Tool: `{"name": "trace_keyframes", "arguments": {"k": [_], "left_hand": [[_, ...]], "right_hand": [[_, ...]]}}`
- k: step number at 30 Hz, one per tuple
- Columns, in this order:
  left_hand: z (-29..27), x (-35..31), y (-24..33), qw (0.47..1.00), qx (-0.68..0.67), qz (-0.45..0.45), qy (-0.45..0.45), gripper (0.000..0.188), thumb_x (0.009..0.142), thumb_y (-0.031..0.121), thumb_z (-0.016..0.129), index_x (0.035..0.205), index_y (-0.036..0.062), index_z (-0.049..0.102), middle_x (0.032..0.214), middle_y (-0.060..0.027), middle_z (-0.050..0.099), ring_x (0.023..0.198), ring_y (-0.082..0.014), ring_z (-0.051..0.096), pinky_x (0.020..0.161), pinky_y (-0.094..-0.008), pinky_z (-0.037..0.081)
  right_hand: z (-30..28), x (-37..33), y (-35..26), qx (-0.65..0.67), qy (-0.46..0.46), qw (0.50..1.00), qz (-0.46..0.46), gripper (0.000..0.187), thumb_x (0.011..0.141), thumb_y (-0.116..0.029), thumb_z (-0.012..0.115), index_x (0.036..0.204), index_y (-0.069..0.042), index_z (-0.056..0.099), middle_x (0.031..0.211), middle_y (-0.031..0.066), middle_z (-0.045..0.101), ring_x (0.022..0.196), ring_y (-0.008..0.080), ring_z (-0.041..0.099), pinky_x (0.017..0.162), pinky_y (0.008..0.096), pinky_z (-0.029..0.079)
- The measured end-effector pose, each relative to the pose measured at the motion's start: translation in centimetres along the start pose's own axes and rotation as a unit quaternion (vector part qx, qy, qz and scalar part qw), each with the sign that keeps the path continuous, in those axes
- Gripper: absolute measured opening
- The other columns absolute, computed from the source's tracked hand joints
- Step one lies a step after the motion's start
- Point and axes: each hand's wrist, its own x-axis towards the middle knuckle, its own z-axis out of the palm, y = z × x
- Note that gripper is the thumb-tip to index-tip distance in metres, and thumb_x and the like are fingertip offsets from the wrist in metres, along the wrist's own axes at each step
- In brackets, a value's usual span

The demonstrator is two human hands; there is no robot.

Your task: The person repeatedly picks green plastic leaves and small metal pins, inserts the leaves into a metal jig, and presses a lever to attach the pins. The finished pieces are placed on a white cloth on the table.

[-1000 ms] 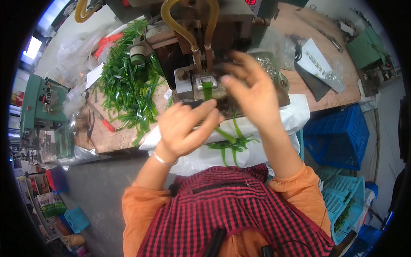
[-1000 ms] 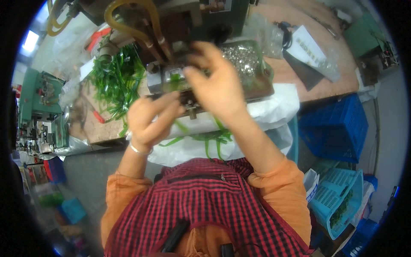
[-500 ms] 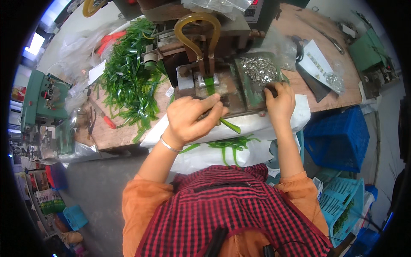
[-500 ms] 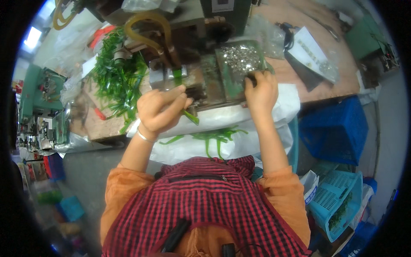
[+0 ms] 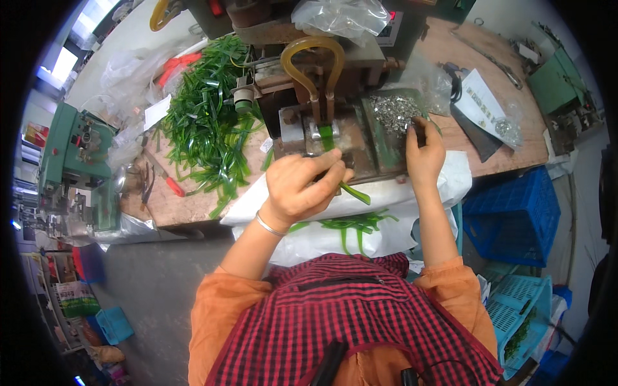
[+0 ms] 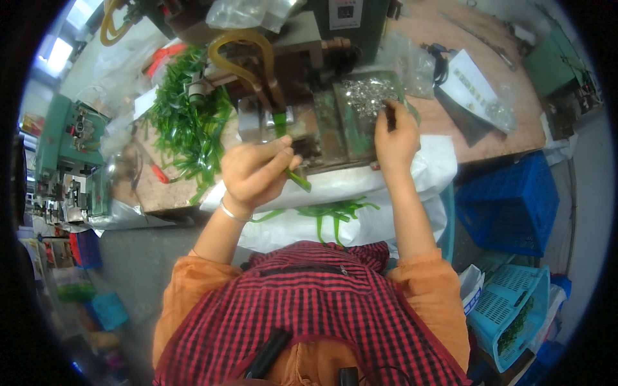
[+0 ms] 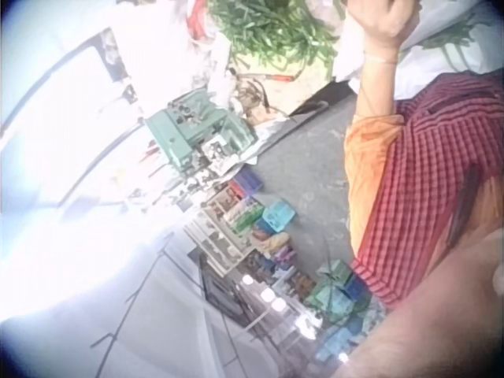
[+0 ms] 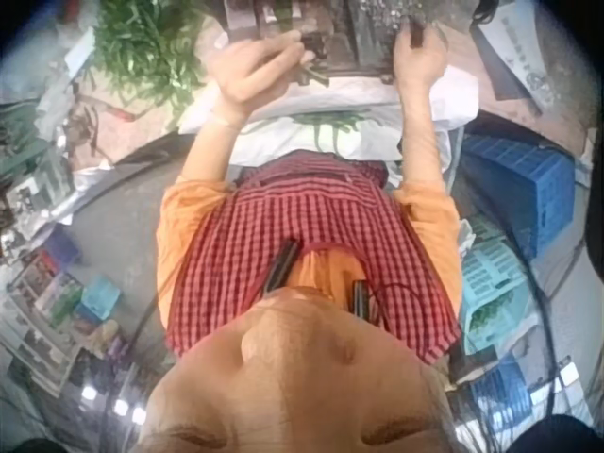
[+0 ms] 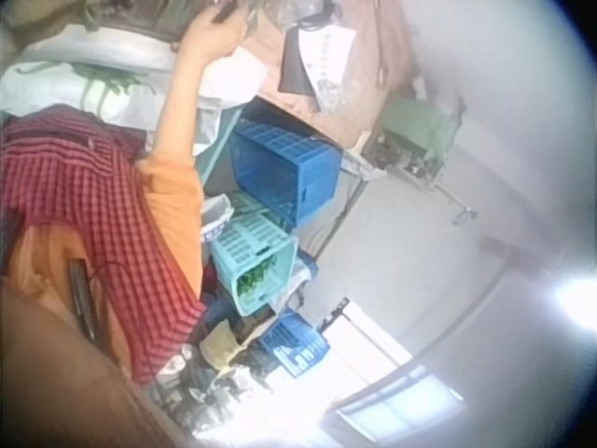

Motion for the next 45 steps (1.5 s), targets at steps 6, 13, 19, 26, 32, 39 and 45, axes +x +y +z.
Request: {"name": "trace_keyframes", "arguments": {"k": [6,13,19,26,32,39,45], "left_hand": [[0.28,-0.3,-0.03,1.0,-0.001,-0.005,0.01,0.027,0.071,0.013,0.084,0.093,0.0109,0.068,0.097,-0.0059,0.071,0.054,-0.0125,0.055,0.047,-0.0262,0.04],[0.27,-0.36,0.07,1.0,-0.002,-0.01,0.01,0.027,0.071,0.013,0.084,0.093,0.0102,0.068,0.097,-0.006,0.071,0.053,-0.0131,0.054,0.048,-0.0261,0.04],[0.31,-0.28,0.07,1.0,-0.009,-0.013,0.015,0.026,0.071,0.012,0.084,0.092,0.0099,0.068,0.096,-0.0058,0.071,0.053,-0.013,0.054,0.048,-0.0261,0.04],[0.24,-0.23,0.08,1.0,-0.005,-0.011,0.013,0.026,0.07,0.013,0.084,0.091,0.01,0.069,0.096,-0.0058,0.071,0.052,-0.0125,0.053,0.047,-0.0257,0.039],[0.22,-0.32,0.1,1.0,-0.002,-0.011,0.015,0.025,0.071,0.013,0.084,0.091,0.0101,0.069,0.096,-0.0059,0.071,0.052,-0.012,0.053,0.047,-0.0253,0.039],[-0.14,-0.06,0.41,1.0,-0.001,-0.026,-0.011,0.022,0.073,0.012,0.082,0.091,0.007,0.069,0.092,-0.0085,0.074,0.061,-0.0155,0.063,0.049,-0.0253,0.042],[-0.13,-0.08,0.46,1.0,0.004,-0.029,-0.011,0.022,0.074,0.013,0.082,0.091,0.007,0.069,0.094,-0.0086,0.074,0.061,-0.0151,0.063,0.049,-0.025,0.043]], "right_hand": [[0.89,-0.3,0.49,-0.025,0.029,0.995,-0.089,0.014,0.084,-0.01,0.069,0.097,-0.006,0.072,0.086,0.0128,0.069,0.081,0.0286,0.064,0.075,0.0377,0.05],[0.81,-0.46,0.35,-0.036,0.02,0.998,-0.052,0.014,0.081,-0.009,0.069,0.095,-0.006,0.073,0.088,0.0125,0.069,0.083,0.0292,0.064,0.076,0.0379,0.051],[0.81,-0.52,0.61,-0.037,0.005,0.999,-0.028,0.014,0.082,-0.009,0.067,0.096,-0.005,0.072,0.09,0.0138,0.07,0.085,0.031,0.066,0.078,0.0382,0.051],[1.35,-0.71,1.09,0.018,0.032,0.999,0.001,0.017,0.088,-0.008,0.062,0.103,-0.004,0.068,0.095,0.0143,0.071,0.089,0.0328,0.067,0.079,0.0391,0.052],[1.49,-0.72,1.1,-0.008,0.047,0.999,-0.019,0.016,0.09,-0.008,0.06,0.104,-0.004,0.066,0.097,0.0145,0.071,0.09,0.0334,0.067,0.079,0.0394,0.052],[1.28,-0.68,0.74,-0.022,0.046,0.999,-0.019,0.015,0.09,-0.008,0.059,0.102,-0.003,0.066,0.096,0.0143,0.071,0.089,0.034,0.066,0.079,0.0396,0.052],[1.34,-0.62,0.66,-0.022,0.043,0.999,-0.02,0.015,0.09,-0.007,0.059,0.102,-0.003,0.066,0.095,0.0147,0.071,0.088,0.0339,0.067,0.078,0.0397,0.052]]}}
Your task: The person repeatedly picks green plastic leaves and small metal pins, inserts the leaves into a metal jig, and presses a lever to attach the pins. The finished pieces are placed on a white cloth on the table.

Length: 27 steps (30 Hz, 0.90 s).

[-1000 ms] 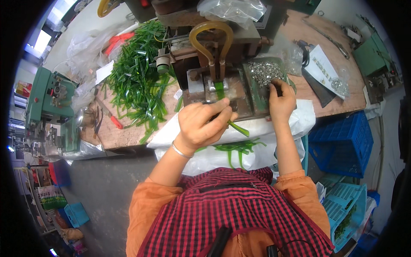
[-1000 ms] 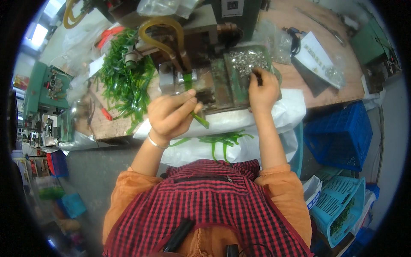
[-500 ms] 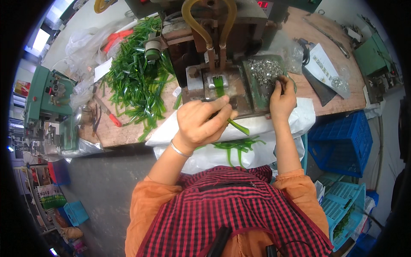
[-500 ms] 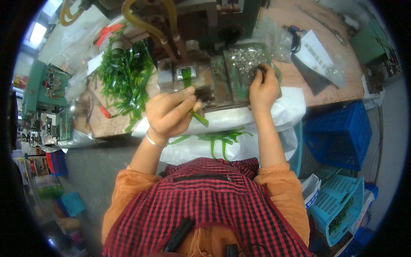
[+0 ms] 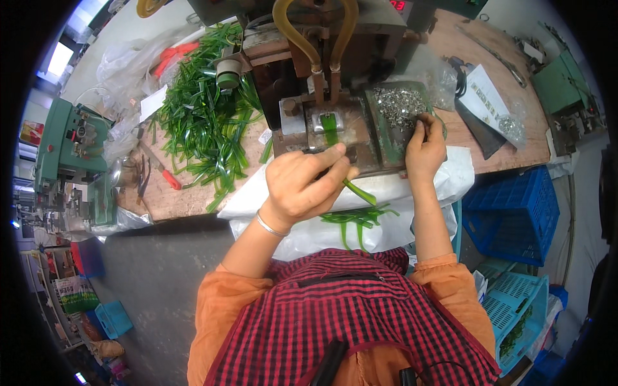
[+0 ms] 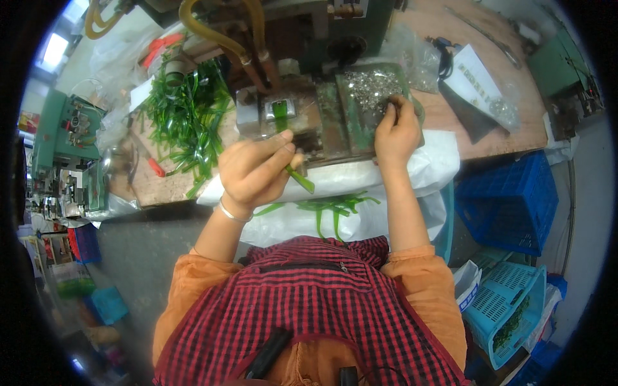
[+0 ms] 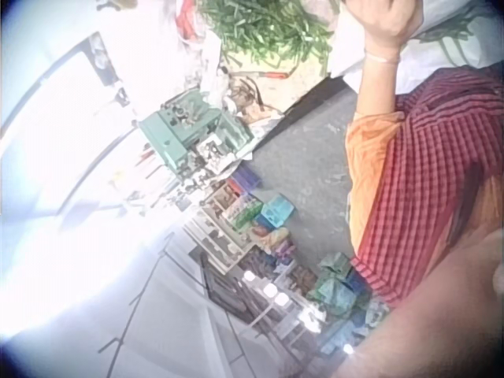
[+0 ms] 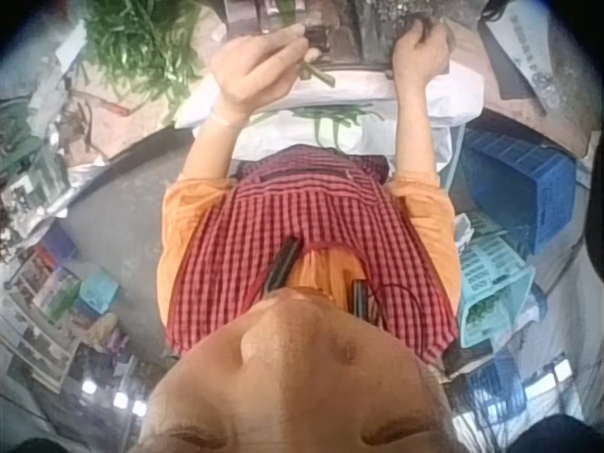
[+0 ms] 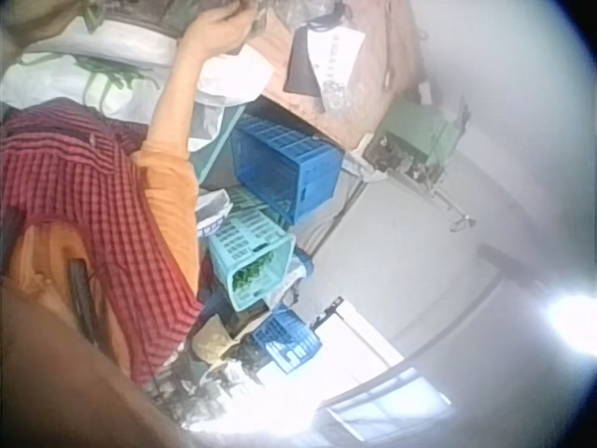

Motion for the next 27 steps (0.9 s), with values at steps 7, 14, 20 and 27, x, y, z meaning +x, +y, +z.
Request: {"name": "trace_keyframes", "arguments": {"k": [7,14,20,27], "left_hand": [[-3.5,-1.4,4.0,0.975,-0.046,-0.072,-0.205,0.037,0.075,0.018,0.081,0.109,0.007,0.072,0.107,-0.0124,0.071,0.071,-0.018,0.065,0.058,-0.0301,0.048],[-6.7,-2.6,-8.1,0.949,0.244,-0.134,-0.15,0.014,0.074,0.005,0.07,0.088,0.0043,0.072,0.092,-0.0088,0.066,0.08,-0.0258,0.058,0.071,-0.0367,0.047],[-0.3,-9.9,-19.4,0.889,0.324,-0.121,-0.298,0.007,0.072,0.008,0.063,0.077,0.009,0.067,0.094,-0.0101,0.059,0.092,-0.0285,0.059,0.076,-0.0398,0.047],[-2.8,-5.1,-13.6,0.902,0.009,-0.426,0.077,0.014,0.099,0.017,0.057,0.101,0.0038,0.061,0.096,-0.0095,0.069,0.068,-0.0184,0.061,0.062,-0.0309,0.048]], "right_hand": [[0.0,-0.4,0.4,0.059,-0.004,0.998,0.037,0.018,0.09,-0.006,0.06,0.106,-0.004,0.067,0.094,0.0147,0.071,0.086,0.0334,0.067,0.08,0.0401,0.052],[-1.0,0.1,-0.2,0.015,-0.027,0.999,-0.028,0.016,0.085,-0.004,0.065,0.099,-0.004,0.072,0.098,0.0115,0.071,0.096,0.0292,0.065,0.087,0.0367,0.05],[-2.9,-0.7,-1.6,0.089,-0.061,0.992,0.062,0.016,0.086,-0.003,0.065,0.1,-0.004,0.075,0.098,0.0108,0.072,0.088,0.0232,0.067,0.081,0.0334,0.052],[-2.6,-0.1,-11.6,0.352,-0.146,0.923,0.06,0.027,0.082,-0.002,0.072,0.108,0.001,0.066,0.095,0.0077,0.071,0.087,0.0142,0.065,0.078,0.0275,0.052]]}}
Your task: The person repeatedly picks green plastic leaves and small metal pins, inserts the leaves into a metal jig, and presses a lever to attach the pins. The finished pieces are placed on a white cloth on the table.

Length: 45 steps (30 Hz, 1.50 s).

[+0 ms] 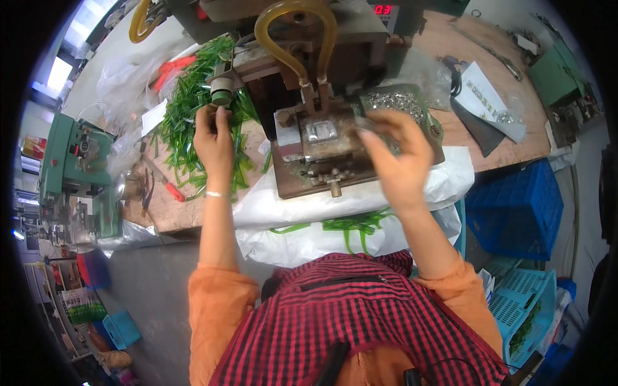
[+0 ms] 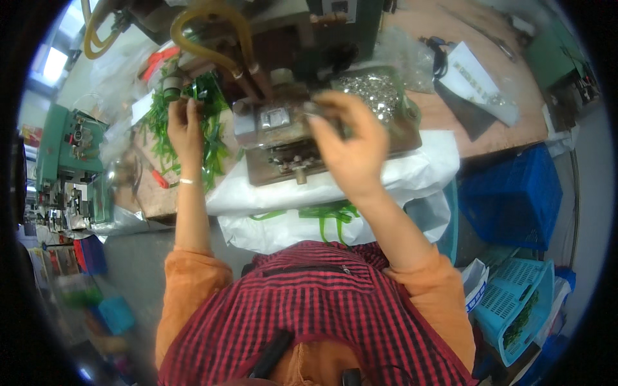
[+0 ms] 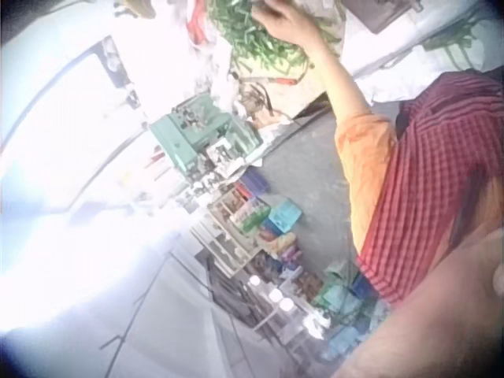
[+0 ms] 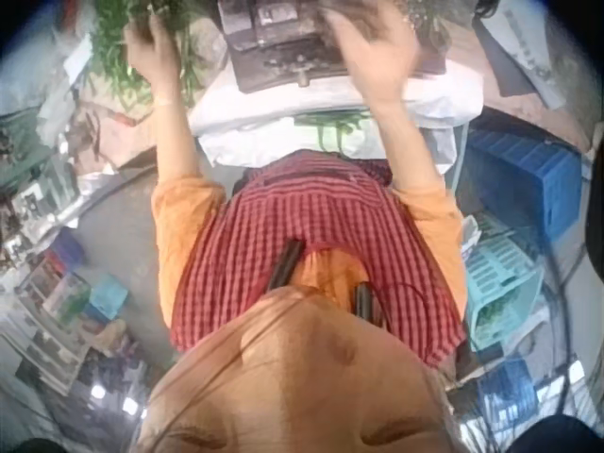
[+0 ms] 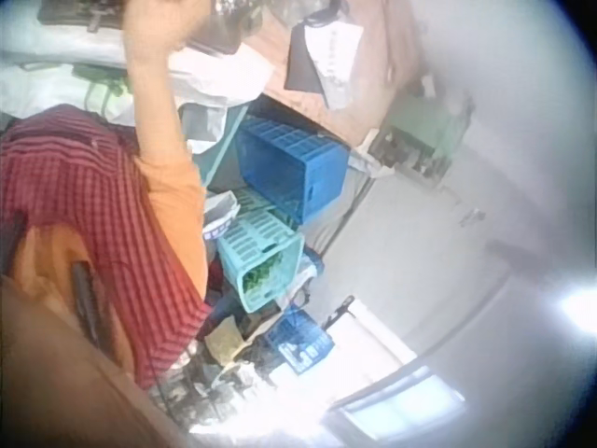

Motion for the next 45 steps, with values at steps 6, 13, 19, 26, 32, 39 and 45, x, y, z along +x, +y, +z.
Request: {"name": "trace_keyframes", "arguments": {"k": [6,13,19,26,32,39,45], "left_hand": [[-3.0,-3.0,8.0,0.959,-0.276,-0.008,0.057,0.018,0.104,0.016,0.048,0.107,0.0011,0.057,0.093,-0.0139,0.07,0.071,-0.0123,0.062,0.061,-0.0222,0.05],[-1.6,0.1,13.9,0.932,-0.335,0.137,-0.003,0.014,0.101,0.008,0.055,0.098,-0.0053,0.059,0.096,-0.0166,0.069,0.074,-0.0185,0.069,0.06,-0.0249,0.056],[-1.7,-0.1,14.5,0.956,-0.258,0.141,0.004,0.013,0.101,0.006,0.054,0.096,-0.0054,0.058,0.094,-0.018,0.07,0.075,-0.0189,0.07,0.062,-0.0264,0.058],[-1.0,-5.8,13.7,0.875,0.016,0.468,-0.127,0.022,0.072,0.005,0.069,0.094,0.0043,0.069,0.102,-0.0123,0.072,0.061,-0.0141,0.058,0.051,-0.026,0.044],[1.7,-5.9,11.8,0.856,-0.01,0.499,-0.134,0.025,0.072,0.008,0.077,0.096,0.0095,0.071,0.1,-0.01,0.072,0.053,-0.0143,0.055,0.046,-0.0264,0.04],[1.8,-6.0,11.6,0.858,-0.01,0.497,-0.126,0.028,0.071,0.01,0.077,0.098,0.0096,0.071,0.102,-0.0095,0.072,0.053,-0.0133,0.055,0.046,-0.0264,0.041],[1.5,-7.4,11.2,0.888,-0.027,0.442,-0.123,0.031,0.07,0.007,0.078,0.1,0.0097,0.073,0.109,-0.0102,0.072,0.06,-0.0154,0.062,0.05,-0.0274,0.046]], "right_hand": [[4.7,0.8,0.1,0.088,-0.019,0.99,0.107,0.039,0.082,0.0,0.071,0.116,0.004,0.054,0.09,0.0085,0.068,0.084,0.0122,0.063,0.076,0.0247,0.049],[5.0,1.3,-0.6,0.221,-0.013,0.961,0.167,0.04,0.082,0.001,0.069,0.118,0.005,0.052,0.086,0.0083,0.068,0.08,0.0111,0.061,0.072,0.024,0.048],[4.8,1.2,-2.3,0.208,-0.001,0.961,0.181,0.036,0.085,0.001,0.065,0.118,0.005,0.054,0.093,0.0105,0.069,0.082,0.0118,0.062,0.075,0.0248,0.049],[-3.5,2.7,2.2,-0.229,-0.068,0.97,0.035,0.03,0.088,-0.001,0.055,0.116,0.0,0.065,0.113,0.0163,0.07,0.106,0.0252,0.067,0.093,0.0347,0.049],[-7.7,1.0,7.7,-0.331,-0.005,0.943,-0.037,0.03,0.086,-0.003,0.055,0.113,-0.003,0.068,0.107,0.0187,0.07,0.1,0.0338,0.067,0.089,0.0388,0.051],[-8.9,1.4,7.6,-0.344,-0.009,0.939,0.009,0.017,0.08,-0.007,0.065,0.096,-0.003,0.069,0.094,0.0149,0.068,0.088,0.0331,0.064,0.081,0.0393,0.05],[-6.4,0.3,7.8,-0.502,-0.025,0.864,-0.033,0.014,0.077,-0.018,0.074,0.086,-0.007,0.072,0.094,0.0122,0.064,0.096,0.0324,0.059,0.083,0.0426,0.049]]}}
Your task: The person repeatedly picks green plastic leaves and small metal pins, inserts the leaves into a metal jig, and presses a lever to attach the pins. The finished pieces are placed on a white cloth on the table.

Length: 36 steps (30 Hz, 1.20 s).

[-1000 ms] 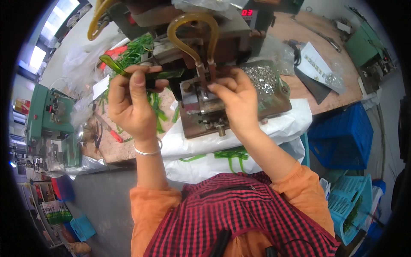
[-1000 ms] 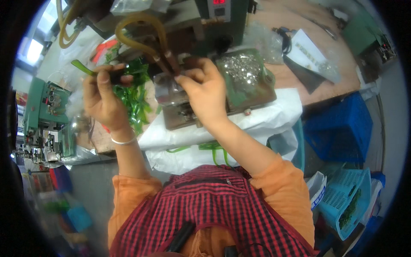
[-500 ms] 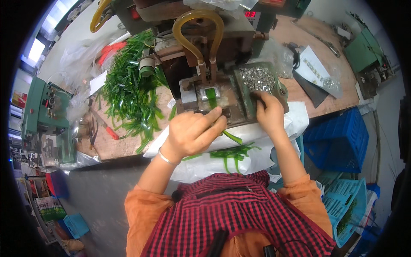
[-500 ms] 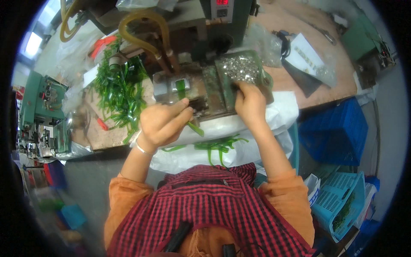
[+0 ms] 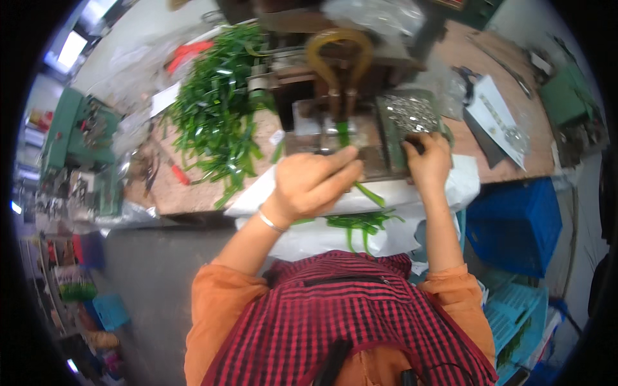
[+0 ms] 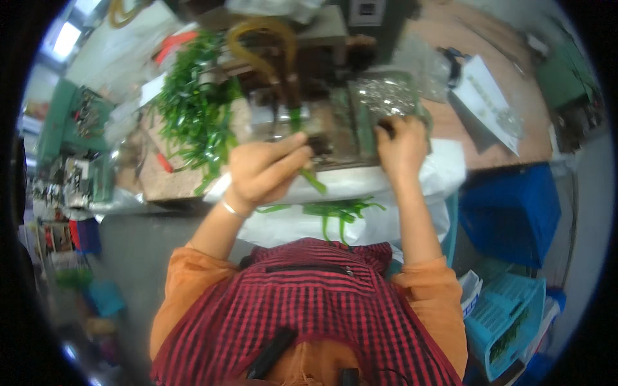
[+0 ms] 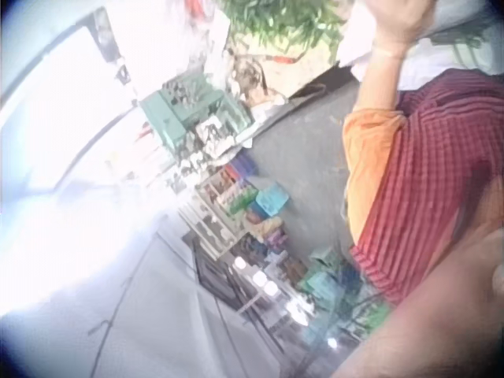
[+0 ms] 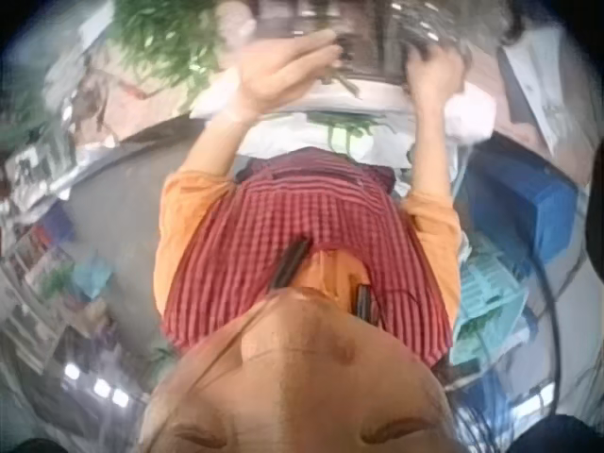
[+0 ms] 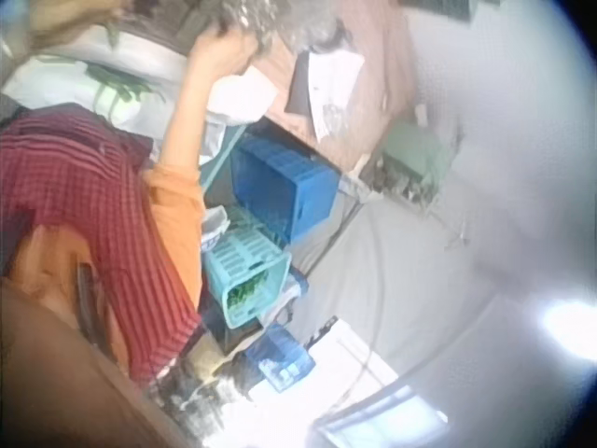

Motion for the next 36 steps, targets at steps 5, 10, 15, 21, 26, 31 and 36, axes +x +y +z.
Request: {"name": "trace_keyframes", "arguments": {"k": [5,10,15,21,26,31,36], "left_hand": [[-0.7,-2.6,3.9,0.992,-0.002,-0.124,0.017,0.037,0.076,0.013,0.079,0.111,0.0083,0.07,0.12,-0.0103,0.069,0.06,-0.0139,0.061,0.052,-0.0254,0.046],[-9.3,-4.2,2.4,0.942,0.196,-0.22,0.161,0.025,0.079,-0.006,0.072,0.102,0.0022,0.071,0.099,-0.0124,0.071,0.076,-0.0199,0.065,0.066,-0.0306,0.052],[-11.0,-2.7,-4.6,0.92,0.279,-0.265,-0.075,0.025,0.078,-0.003,0.067,0.099,0.0086,0.074,0.114,-0.0107,0.066,0.095,-0.0295,0.059,0.084,-0.0385,0.048],[-5.1,-11.6,-11.5,0.895,0.283,-0.281,-0.2,0.028,0.074,0.002,0.068,0.098,0.013,0.076,0.141,-0.0106,0.055,0.105,-0.0327,0.056,0.094,-0.0427,0.045],[-4.8,-10.5,-11.0,0.929,0.195,-0.303,0.081,0.028,0.092,0.005,0.063,0.118,0.0126,0.07,0.117,-0.0058,0.071,0.087,-0.0224,0.063,0.085,-0.0314,0.048],[-7.2,-8.0,-9.8,0.797,-0.127,-0.558,0.193,0.032,0.099,0.012,0.058,0.131,0.0072,0.06,0.109,-0.0094,0.073,0.095,-0.0098,0.064,0.078,-0.0204,0.047],[-3.5,-8.0,-9.7,0.837,-0.175,-0.492,0.165,0.032,0.097,0.01,0.062,0.128,-0.0005,0.06,0.111,-0.0123,0.071,0.097,-0.0127,0.065,0.081,-0.021,0.05]], "right_hand": [[0.8,0.0,0.1,-0.049,-0.001,0.998,-0.039,0.015,0.08,-0.017,0.071,0.09,-0.007,0.07,0.096,0.0131,0.066,0.094,0.0336,0.061,0.08,0.0446,0.05],[0.1,-0.1,0.9,0.122,0.032,0.99,0.061,0.018,0.085,-0.015,0.068,0.099,-0.004,0.069,0.095,0.0151,0.069,0.087,0.033,0.066,0.08,0.04,0.052],[-0.3,2.3,-0.9,0.164,0.065,0.984,-0.008,0.017,0.087,-0.012,0.066,0.102,-0.004,0.072,0.095,0.0161,0.071,0.088,0.0317,0.067,0.08,0.0387,0.051],[0.8,1.8,-0.2,0.139,0.051,0.988,0.045,0.015,0.084,-0.011,0.068,0.097,-0.004,0.073,0.093,0.0144,0.071,0.087,0.031,0.066,0.08,0.038,0.051],[-3.7,-2.3,3.4,0.085,0.081,0.991,0.065,0.014,0.08,-0.004,0.069,0.094,-0.003,0.073,0.095,0.0124,0.07,0.084,0.0271,0.066,0.079,0.0361,0.051],[-5.2,-3.2,2.1,0.254,0.048,0.959,0.118,0.019,0.086,-0.003,0.067,0.104,-0.003,0.07,0.1,0.0087,0.072,0.088,0.0182,0.066,0.079,0.0312,0.052],[-5.4,0.9,-7.2,0.477,-0.024,0.878,0.026,0.037,0.087,-0.002,0.067,0.122,0.0,0.058,0.105,0.0113,0.07,0.091,0.0156,0.067,0.083,0.0278,0.053]]}}
